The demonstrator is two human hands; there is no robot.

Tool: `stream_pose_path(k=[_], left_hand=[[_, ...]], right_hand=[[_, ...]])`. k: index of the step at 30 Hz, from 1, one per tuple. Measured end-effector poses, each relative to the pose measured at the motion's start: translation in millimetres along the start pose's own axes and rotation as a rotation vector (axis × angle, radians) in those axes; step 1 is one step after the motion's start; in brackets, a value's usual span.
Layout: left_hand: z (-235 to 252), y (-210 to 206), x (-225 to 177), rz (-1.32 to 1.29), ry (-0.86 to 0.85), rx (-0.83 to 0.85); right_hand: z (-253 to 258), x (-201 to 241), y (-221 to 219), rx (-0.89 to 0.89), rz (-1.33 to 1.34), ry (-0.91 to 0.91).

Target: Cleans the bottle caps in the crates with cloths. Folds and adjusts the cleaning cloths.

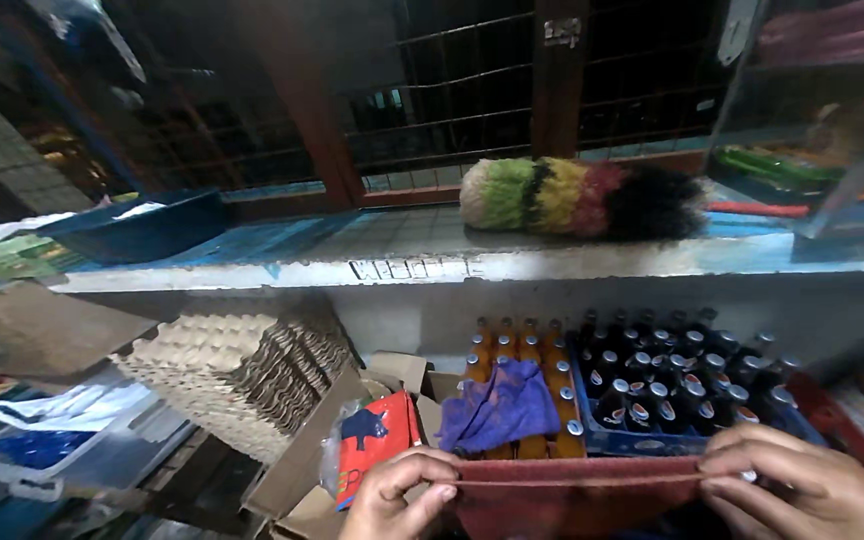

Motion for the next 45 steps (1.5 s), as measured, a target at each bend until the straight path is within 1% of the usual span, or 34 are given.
stream_pose_path(k=[7, 11, 13, 15, 16, 18, 19, 20, 21, 23, 25, 28, 31, 32, 33, 36, 37, 41, 43, 45], left_hand=[[-1, 2, 8, -0.032, 0.031, -0.036], [-2, 4, 1, -0.024, 0.022, -0.068], [-1, 5, -5, -0.07, 0.052, -0.08], [6, 3, -2, -0.105, 0.121, -0.135], [11, -1, 2, -0.085, 0.167, -0.189], [20, -19, 4, -0.017, 0.254, -0.259], [24, -33, -1, -0.002, 0.257, -0.244], [26, -49, -9, -0.008, 0.242, -0.205], [26, -66, -17, -0.033, 0.229, -0.156], [27, -97, -35, -0.11, 0.225, -0.051], [30, -119, -49, -0.178, 0.202, 0.03], [33, -135, -58, -0.276, 0.133, 0.05], [32, -135, -62, -0.32, 0.108, 0.147], [30, -133, -62, -0.31, 0.091, 0.172], [30, -130, -61, -0.271, 0.056, 0.16], [29, -115, -47, 0.067, -0.094, -0.014], [30, -115, -40, 0.157, -0.11, -0.014], [32, -121, -18, 0.257, -0.028, 0.115], [35, -114, -19, 0.288, 0.002, 0.127], [36, -105, -25, 0.292, -0.017, 0.114]], right_hand=[[0, -1, -4, -0.013, 0.02, -0.003], [2, 6, -3, 0.08, -0.013, -0.059], [2, 8, -2, 0.101, 0.073, -0.074], [0, 2, -2, 0.055, 0.187, -0.136], [0, -3, -4, 0.013, 0.168, -0.198], [1, -8, -13, -0.051, 0.007, -0.312], [3, -6, -20, -0.061, -0.07, -0.333], [7, 1, -27, -0.065, -0.128, -0.308], [10, 9, -34, -0.071, -0.166, -0.242], [17, 29, -48, -0.092, -0.188, -0.121], [23, 44, -59, -0.077, -0.155, -0.093], [24, 50, -67, -0.089, -0.069, -0.073], [19, 40, -62, -0.055, 0.056, -0.064], [18, 38, -62, -0.043, 0.068, -0.056], [17, 38, -61, -0.038, 0.063, -0.046], [16, 40, -56, -0.039, 0.037, -0.042], [15, 40, -54, -0.039, 0.041, -0.042], [14, 33, -46, -0.028, 0.067, -0.007], [12, 26, -43, -0.022, 0.056, -0.012], [9, 19, -43, 0.0, 0.034, -0.016]])
Point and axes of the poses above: each hand's wrist, its own z-axis towards the middle knuckle, its own y-axis out of the back of the hand, x = y × z, the point moved 7 cm from there along z, towards the middle knuckle, and after that the axes turned 11 degrees about y, right-handed, at the moved point
